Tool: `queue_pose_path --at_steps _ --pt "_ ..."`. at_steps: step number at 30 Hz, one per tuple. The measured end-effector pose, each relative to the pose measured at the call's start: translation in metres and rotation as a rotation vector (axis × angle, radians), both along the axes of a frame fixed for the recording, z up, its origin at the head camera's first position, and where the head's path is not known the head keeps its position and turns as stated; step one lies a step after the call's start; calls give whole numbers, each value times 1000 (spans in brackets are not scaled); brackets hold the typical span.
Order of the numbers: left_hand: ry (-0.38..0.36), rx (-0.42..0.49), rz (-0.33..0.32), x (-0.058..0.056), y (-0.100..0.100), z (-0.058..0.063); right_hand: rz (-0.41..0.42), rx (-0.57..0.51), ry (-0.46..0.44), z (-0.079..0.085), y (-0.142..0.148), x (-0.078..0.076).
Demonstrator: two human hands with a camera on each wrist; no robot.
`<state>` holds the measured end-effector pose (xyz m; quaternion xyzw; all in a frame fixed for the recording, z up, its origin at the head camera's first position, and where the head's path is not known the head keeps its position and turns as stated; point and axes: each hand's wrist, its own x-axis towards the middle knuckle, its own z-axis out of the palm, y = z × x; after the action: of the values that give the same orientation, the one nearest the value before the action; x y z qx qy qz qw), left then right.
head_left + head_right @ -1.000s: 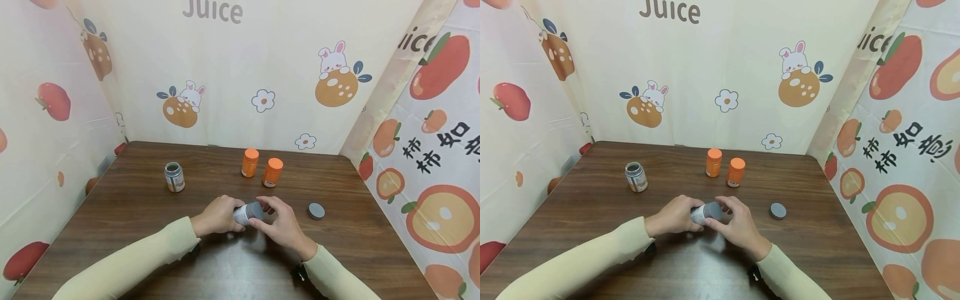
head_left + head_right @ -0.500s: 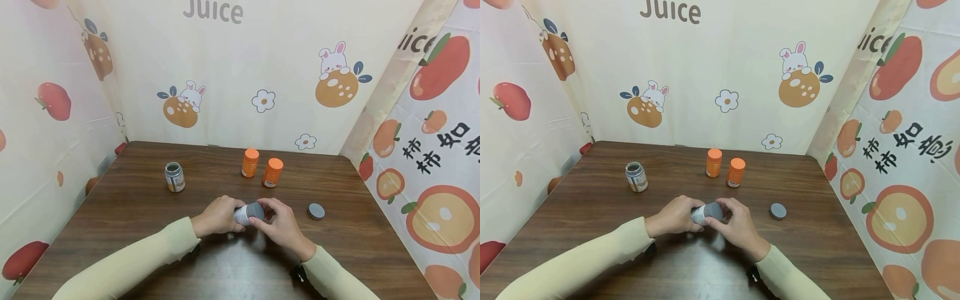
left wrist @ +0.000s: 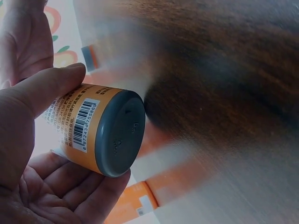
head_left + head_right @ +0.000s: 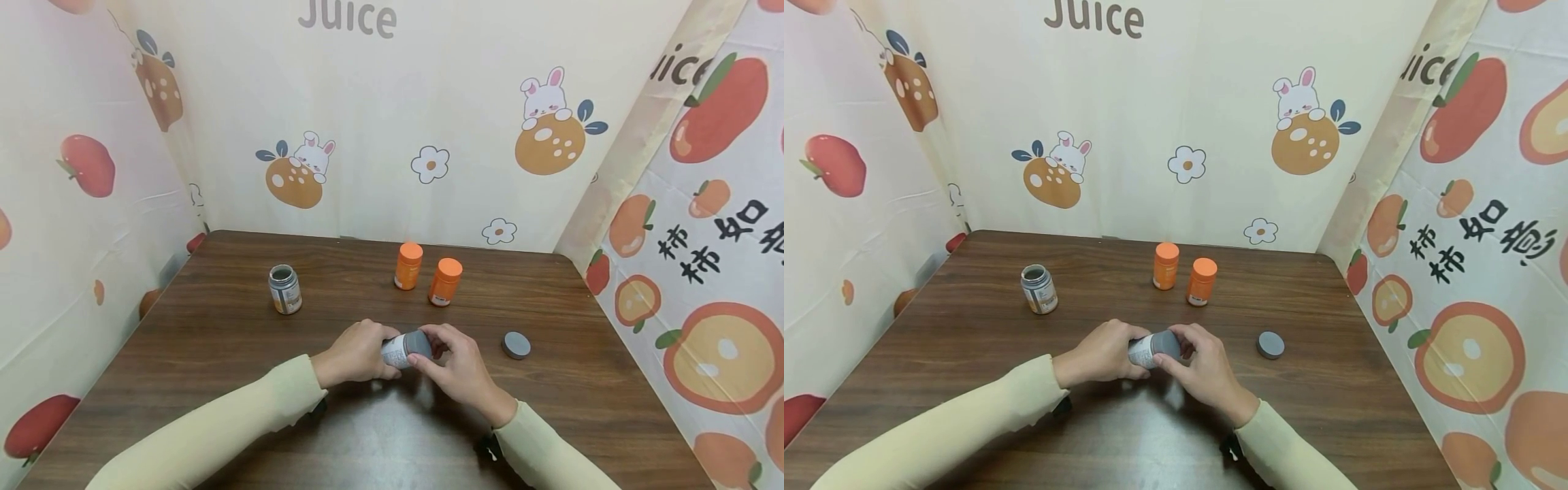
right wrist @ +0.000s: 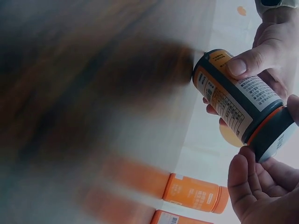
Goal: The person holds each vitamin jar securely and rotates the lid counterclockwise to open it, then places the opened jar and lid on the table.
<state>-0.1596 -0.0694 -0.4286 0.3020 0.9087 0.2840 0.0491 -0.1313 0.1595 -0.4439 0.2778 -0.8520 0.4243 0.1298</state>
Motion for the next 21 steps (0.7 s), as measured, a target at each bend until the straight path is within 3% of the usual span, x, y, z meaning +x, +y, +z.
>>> queue_pose_path --at_steps 21 --pt "-2 11 -30 0 0 0 31 15 -1 1 1 1"
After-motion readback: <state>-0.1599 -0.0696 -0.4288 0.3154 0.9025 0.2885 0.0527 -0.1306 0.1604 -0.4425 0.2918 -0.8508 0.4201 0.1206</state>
